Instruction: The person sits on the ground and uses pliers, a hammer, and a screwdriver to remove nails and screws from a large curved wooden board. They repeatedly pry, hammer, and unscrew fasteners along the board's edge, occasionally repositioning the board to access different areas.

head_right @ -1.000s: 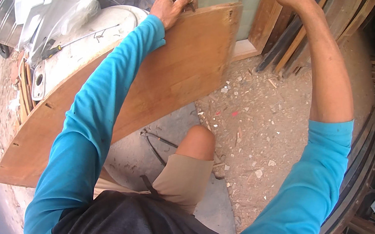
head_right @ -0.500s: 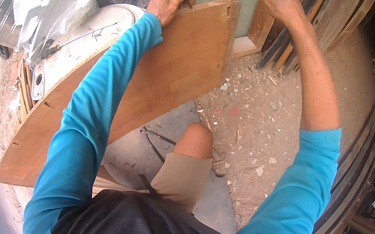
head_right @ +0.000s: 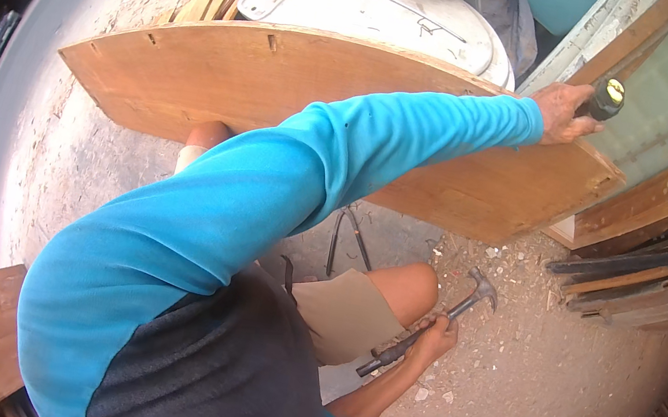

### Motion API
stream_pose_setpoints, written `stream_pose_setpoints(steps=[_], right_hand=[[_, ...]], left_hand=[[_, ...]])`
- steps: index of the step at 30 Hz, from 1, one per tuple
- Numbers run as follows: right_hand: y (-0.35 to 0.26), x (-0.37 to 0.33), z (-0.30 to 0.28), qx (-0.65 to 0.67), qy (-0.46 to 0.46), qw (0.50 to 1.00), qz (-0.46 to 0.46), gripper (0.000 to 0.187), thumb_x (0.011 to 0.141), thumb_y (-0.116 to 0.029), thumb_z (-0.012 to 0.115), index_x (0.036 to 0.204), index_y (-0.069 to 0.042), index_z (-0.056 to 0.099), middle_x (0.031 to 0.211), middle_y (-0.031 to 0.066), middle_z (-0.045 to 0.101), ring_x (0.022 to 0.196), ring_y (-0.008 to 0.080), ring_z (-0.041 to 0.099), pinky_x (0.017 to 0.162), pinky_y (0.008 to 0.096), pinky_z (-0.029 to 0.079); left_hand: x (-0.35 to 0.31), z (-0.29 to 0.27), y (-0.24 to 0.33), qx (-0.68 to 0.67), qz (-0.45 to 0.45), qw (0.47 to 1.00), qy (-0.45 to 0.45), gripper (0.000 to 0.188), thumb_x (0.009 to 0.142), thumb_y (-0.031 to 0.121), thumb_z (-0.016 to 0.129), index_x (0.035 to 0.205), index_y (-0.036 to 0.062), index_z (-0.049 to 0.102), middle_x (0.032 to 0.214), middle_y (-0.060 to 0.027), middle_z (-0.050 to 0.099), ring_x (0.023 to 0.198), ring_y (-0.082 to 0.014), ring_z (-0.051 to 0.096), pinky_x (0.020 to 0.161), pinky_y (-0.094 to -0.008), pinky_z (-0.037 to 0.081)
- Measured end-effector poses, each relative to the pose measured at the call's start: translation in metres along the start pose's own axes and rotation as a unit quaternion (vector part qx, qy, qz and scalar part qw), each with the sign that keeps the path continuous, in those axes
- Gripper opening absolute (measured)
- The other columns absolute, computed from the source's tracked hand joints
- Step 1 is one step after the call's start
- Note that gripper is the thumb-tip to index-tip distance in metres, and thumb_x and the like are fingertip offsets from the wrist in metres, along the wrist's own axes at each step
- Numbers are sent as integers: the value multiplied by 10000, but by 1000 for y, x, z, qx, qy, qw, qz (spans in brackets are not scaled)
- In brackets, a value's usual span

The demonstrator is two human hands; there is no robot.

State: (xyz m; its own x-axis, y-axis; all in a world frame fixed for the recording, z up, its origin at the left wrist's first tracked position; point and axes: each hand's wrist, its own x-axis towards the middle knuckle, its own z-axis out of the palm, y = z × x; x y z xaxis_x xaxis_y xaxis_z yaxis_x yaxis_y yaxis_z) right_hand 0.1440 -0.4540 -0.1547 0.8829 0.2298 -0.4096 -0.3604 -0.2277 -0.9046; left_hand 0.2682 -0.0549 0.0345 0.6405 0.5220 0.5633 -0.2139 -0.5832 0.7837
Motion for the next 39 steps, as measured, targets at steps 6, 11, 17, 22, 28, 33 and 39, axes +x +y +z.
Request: stream_pose_setpoints(steps=[6, 11, 17, 22, 28, 33, 39], right_hand=[[-37, -50, -15, 125, -56, 991, -13, 399, 1022, -183, 592, 1374, -6, 533, 771, 20, 529, 572, 88, 496, 477, 240, 417], [-84, -65, 20, 183, -178, 966, -30, 517, 1068, -296, 577, 1508, -64, 437, 791, 10, 512, 574, 73, 485, 460, 216, 402], [-108, -72, 124, -53, -328, 937, -108, 513, 1047, -219, 603, 1493, -19, 444, 701, -14, 464, 519, 62, 438, 463, 227, 396], [-129, -132, 233, -153, -440, 865, -187, 466, 1024, -151, 635, 1430, 39, 509, 735, -2, 528, 556, 66, 481, 494, 233, 410], [-117, -191, 301, -178, -489, 828, -208, 452, 996, -161, 695, 1371, 47, 554, 773, 1, 561, 596, 57, 502, 523, 233, 409], [-111, -225, 326, -221, -487, 819, -207, 443, 991, -144, 694, 1362, 54, 555, 795, 1, 573, 604, 55, 506, 530, 232, 413], [-112, -247, 346, -227, -466, 830, -204, 439, 989, -138, 690, 1351, 71, 553, 799, 9, 585, 598, 54, 512, 527, 226, 414]], left_hand=[[-134, -98, 66, -149, 29, 988, 14, 320, 934, 192, 748, 1161, 24, 598, 978, -179, 687, 882, -341, 680, 833, -423, 535], [-286, -255, 40, 22, -112, 974, 196, 219, 949, 117, 741, 1098, 17, 616, 908, -77, 690, 822, -153, 643, 758, -320, 527], [-396, -420, 37, 85, -162, 884, 430, 272, 1017, 258, 694, 1149, 27, 638, 1035, -83, 714, 931, -167, 672, 834, -338, 567], [-399, -511, 52, 110, -114, 862, 482, 309, 984, 258, 739, 1153, 11, 658, 1008, -64, 709, 940, -167, 691, 843, -341, 595], [-343, -607, 24, 104, -97, 925, 352, 392, 1024, 318, 672, 1233, -11, 625, 1074, -106, 716, 982, -205, 705, 919, -363, 593], [-322, -644, -6, 114, -162, 958, 209, 473, 1027, 384, 653, 1282, -12, 620, 1093, -102, 705, 1027, -205, 695, 954, -368, 578], [-309, -655, -23, 17, -209, 970, 123, 562, 1032, 415, 632, 1412, 9, 549, 1120, -81, 702, 1021, -190, 678, 992, -355, 551]])
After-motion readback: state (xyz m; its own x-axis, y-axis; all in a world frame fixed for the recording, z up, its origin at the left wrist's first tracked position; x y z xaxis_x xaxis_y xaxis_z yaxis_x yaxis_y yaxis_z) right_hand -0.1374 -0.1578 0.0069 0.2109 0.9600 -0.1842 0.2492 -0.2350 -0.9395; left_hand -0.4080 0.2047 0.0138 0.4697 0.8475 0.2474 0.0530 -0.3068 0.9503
